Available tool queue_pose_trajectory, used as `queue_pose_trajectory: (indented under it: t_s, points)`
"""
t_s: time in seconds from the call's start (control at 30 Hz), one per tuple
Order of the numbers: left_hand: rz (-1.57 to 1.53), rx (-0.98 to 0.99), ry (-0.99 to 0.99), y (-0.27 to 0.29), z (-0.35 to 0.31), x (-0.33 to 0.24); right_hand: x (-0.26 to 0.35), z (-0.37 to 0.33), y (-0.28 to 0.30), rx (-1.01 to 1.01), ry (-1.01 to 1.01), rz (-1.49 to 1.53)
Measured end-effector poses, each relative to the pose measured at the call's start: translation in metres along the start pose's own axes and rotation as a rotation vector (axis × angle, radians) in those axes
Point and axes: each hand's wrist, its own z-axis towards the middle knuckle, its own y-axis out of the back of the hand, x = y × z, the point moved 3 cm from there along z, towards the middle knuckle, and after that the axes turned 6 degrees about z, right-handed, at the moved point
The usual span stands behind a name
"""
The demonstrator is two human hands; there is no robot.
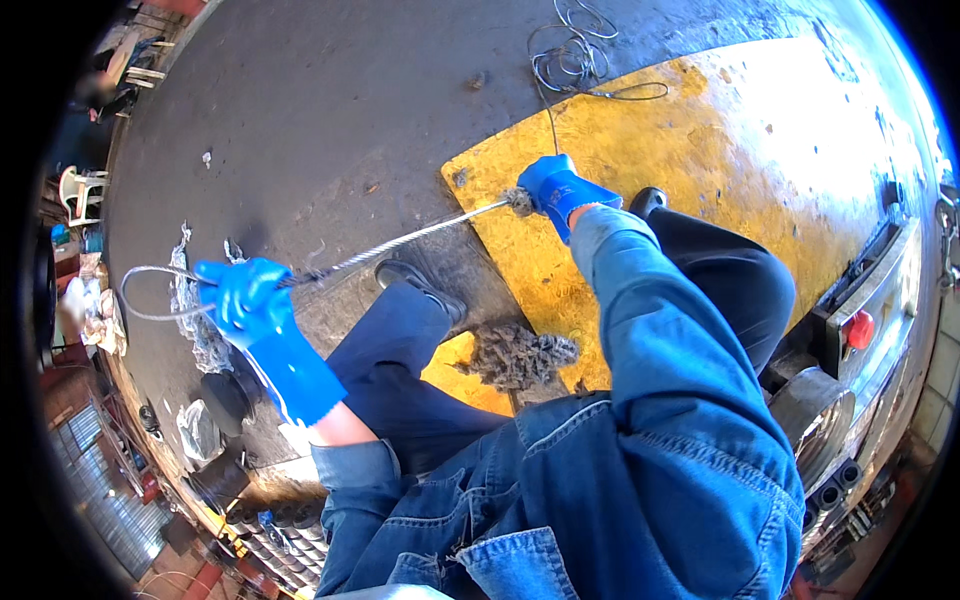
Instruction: The person sits on the floor of a workshop and uses a rag to wipe and clean a coiled metal wire. They manipulate the wire with gloved hands, rubbing the rag along its length to remove dirt or residue.
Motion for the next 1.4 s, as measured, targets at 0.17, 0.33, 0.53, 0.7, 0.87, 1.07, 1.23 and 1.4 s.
queue_pose_trajectory:
  t_s: [0.17, 0.33, 0.53, 0.7, 0.87, 1.07, 1.23, 1.4]
  points:
    - [0.329, -0.746, -0.195, 0.009, 0.015, 0.0, 0.017, -0.052, 0.041, -0.099, -0.076, 0.256]
    - [0.528, -0.92, 0.317, 0.053, 0.011, 0.079, 0.061, -0.1, 0.101, -0.316, -0.008, 0.208]
    - [0.616, -0.728, 0.33, 0.072, 0.031, 0.145, 0.131, -0.123, 0.118, -0.415, 0.027, 0.356]
    - [0.697, -0.585, 0.288, 0.062, 0.042, 0.151, 0.149, -0.13, 0.12, -0.348, -0.035, 0.399]
    - [0.715, -0.612, 0.222, 0.019, 0.044, 0.15, 0.147, -0.121, 0.116, -0.311, -0.004, 0.425]
    - [0.469, -0.42, 0.257, -0.013, 0.032, 0.078, 0.12, -0.07, 0.096, -0.362, 0.127, 0.139]
    - [0.272, -0.2, 0.278, -0.015, 0.03, 0.036, 0.043, -0.008, 0.058, -0.248, -0.147, 0.143]
    - [0.178, -0.225, 0.201, -0.009, 0.021, 0.023, -0.025, 0.002, 0.049, -0.158, -0.267, 0.16]
